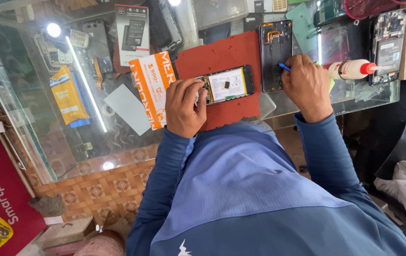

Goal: The person uses a blue screwdriver to remove and reinsert screws from the internal frame of a disassembled smartphone. They repeatedly loosen and tighten screws at multiple locations on the phone's chassis while it rests on a red mat.

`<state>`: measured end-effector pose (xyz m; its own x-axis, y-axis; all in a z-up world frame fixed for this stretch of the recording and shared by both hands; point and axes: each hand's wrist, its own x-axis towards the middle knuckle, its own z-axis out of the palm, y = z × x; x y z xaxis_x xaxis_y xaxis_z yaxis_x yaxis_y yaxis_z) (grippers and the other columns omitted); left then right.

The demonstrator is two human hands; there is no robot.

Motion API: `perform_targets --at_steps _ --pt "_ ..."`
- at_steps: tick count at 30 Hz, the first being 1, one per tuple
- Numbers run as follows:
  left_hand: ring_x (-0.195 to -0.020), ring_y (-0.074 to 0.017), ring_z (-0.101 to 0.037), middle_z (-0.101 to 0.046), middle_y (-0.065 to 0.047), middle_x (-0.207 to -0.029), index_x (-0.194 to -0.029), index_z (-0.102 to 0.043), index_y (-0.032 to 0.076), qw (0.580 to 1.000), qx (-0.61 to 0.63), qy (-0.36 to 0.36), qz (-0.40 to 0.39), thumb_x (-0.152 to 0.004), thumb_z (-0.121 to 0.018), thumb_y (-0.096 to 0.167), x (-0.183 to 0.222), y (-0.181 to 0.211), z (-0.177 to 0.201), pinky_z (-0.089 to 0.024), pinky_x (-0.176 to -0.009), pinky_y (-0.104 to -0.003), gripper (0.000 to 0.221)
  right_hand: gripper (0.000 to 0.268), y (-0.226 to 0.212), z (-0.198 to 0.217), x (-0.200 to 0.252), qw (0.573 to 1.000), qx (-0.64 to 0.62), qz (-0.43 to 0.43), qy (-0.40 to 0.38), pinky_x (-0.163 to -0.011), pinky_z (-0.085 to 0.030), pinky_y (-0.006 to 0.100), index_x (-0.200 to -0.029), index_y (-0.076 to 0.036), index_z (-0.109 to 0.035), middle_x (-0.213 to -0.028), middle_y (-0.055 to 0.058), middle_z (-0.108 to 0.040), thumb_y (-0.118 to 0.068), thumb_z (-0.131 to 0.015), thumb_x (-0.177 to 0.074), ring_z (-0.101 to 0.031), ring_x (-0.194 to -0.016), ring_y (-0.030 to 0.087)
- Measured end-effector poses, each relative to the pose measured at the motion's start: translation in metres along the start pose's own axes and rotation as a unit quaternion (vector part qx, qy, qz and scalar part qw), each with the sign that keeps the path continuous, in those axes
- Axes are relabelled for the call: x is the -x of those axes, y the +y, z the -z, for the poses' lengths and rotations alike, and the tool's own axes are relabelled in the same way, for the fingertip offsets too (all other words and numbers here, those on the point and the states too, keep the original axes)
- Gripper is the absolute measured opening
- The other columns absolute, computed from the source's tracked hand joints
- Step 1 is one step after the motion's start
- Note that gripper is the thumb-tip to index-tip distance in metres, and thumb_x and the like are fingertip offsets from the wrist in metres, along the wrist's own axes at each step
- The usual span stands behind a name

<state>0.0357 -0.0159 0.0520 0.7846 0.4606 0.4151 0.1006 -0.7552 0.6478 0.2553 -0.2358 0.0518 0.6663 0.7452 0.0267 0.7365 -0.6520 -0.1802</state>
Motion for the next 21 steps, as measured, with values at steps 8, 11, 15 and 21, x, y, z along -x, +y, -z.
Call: perform_targets --at_steps 8,11,15,21 --pt "-0.094 -0.0300 -0.070 -0.067 -0.012 -0.104 -0.110 -0.066 0.002 0.983 0.172 -0.069 -0.008 -0.092 -0.079 0.004 0.009 0.036 -0.011 -0.058 -0.079 -0.038 0.023 0.014 -0.055 -0.002 0.033 0.933 -0.352 0.064 -0.030 -0.065 -0.050 0.038 -0.102 0.002 -0.061 -0.086 0.014 -0.063 -0.006 -0.071 -0.095 -0.064 -0.074 0.027" --pt "-0.095 -0.0305 -0.070 -0.067 -0.012 -0.105 -0.110 -0.064 0.000 0.970 0.218 -0.102 -0.040 -0.093 -0.077 0.002 0.014 0.036 -0.017 -0.058 -0.081 -0.039 0.021 0.014 -0.076 -0.015 0.049 0.879 -0.456 -0.055 -0.129 -0.055 -0.043 0.029 -0.099 0.000 -0.063 -0.072 0.004 -0.060 -0.011 -0.070 -0.094 -0.050 -0.063 0.009" --pt "-0.095 -0.0316 -0.071 -0.068 -0.014 -0.104 -0.111 -0.064 -0.002 0.964 0.220 -0.139 -0.054 -0.092 -0.073 -0.003 0.025 0.029 -0.021 -0.058 -0.079 -0.038 0.020 0.023 -0.074 -0.021 0.060 0.844 -0.495 -0.112 -0.174 -0.054 -0.034 0.027 -0.088 0.000 -0.058 -0.071 0.001 -0.048 -0.013 -0.073 -0.097 -0.039 -0.066 0.005" --pt "-0.090 -0.0339 -0.069 -0.068 -0.016 -0.098 -0.103 -0.065 -0.002 0.960 0.215 -0.177 -0.040 -0.092 -0.073 -0.001 0.033 0.028 -0.020 -0.057 -0.077 -0.040 0.014 0.011 -0.075 0.005 0.065 0.847 -0.492 -0.065 -0.190 -0.065 -0.040 0.026 -0.100 0.001 -0.058 -0.078 0.005 -0.052 -0.008 -0.062 -0.103 -0.044 -0.073 0.009"
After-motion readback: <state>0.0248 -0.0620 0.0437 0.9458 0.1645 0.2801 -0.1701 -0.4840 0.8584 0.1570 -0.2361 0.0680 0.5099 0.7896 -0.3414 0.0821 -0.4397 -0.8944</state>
